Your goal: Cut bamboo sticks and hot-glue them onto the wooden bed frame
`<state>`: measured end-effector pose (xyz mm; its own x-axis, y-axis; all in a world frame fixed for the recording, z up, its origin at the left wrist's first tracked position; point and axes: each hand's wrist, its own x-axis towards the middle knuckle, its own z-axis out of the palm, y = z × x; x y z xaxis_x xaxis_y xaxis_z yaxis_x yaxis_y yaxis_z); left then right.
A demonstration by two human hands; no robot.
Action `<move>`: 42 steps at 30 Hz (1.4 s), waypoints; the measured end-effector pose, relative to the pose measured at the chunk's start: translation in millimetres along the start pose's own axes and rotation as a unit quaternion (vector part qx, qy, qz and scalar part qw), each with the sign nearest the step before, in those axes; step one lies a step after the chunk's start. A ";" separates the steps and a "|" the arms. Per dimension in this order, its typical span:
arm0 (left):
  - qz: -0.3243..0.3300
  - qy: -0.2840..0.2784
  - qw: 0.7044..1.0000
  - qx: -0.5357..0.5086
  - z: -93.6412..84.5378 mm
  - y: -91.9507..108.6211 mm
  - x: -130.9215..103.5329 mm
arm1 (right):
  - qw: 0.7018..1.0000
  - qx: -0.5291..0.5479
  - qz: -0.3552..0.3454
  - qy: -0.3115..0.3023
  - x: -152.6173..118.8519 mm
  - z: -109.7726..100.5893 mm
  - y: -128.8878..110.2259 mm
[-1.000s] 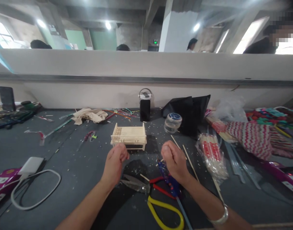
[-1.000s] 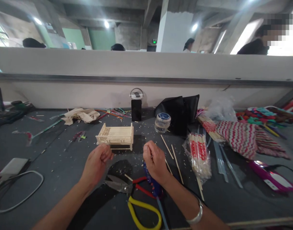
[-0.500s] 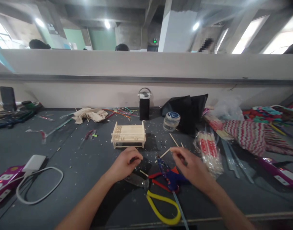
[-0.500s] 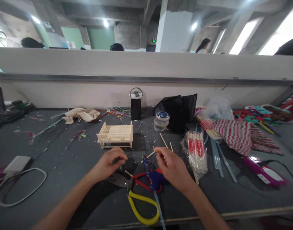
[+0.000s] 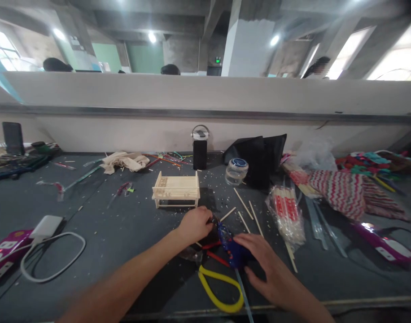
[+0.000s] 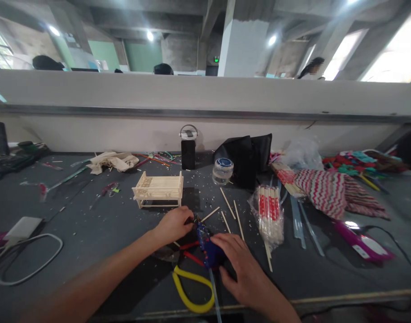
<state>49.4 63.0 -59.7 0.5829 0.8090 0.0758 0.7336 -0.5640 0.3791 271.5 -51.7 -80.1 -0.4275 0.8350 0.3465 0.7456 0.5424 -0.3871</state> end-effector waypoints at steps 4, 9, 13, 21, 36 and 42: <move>-0.020 -0.001 1.000 0.002 3.2 3.0 -0.6 | 0.997 -0.007 -0.007 0.072 -4.6 5.0 9.2; -0.039 -0.015 0.999 0.006 2.8 9.7 1.3 | 0.986 -0.035 0.015 0.163 -6.2 1.0 22.5; -0.062 -0.007 0.998 -0.001 -7.3 7.4 -6.8 | 0.985 -0.028 0.031 0.168 -4.3 -2.9 28.5; -0.161 0.104 0.885 -0.425 -20.9 -16.8 -70.8 | 0.995 -0.012 -0.008 0.095 10.6 2.4 30.4; -0.021 0.123 0.903 -0.411 -33.9 -0.1 -50.8 | 0.963 0.238 0.086 0.096 95.9 -33.0 -46.8; 0.061 0.257 0.948 -0.176 -66.4 -23.8 -45.9 | 0.962 0.213 0.039 0.168 153.8 -36.3 -49.9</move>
<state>-18.0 50.3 -10.9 0.3412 0.7662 0.5445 0.4570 -0.6414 0.6162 187.2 46.3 23.5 -0.1369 0.8363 0.5309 0.4607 0.5282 -0.7133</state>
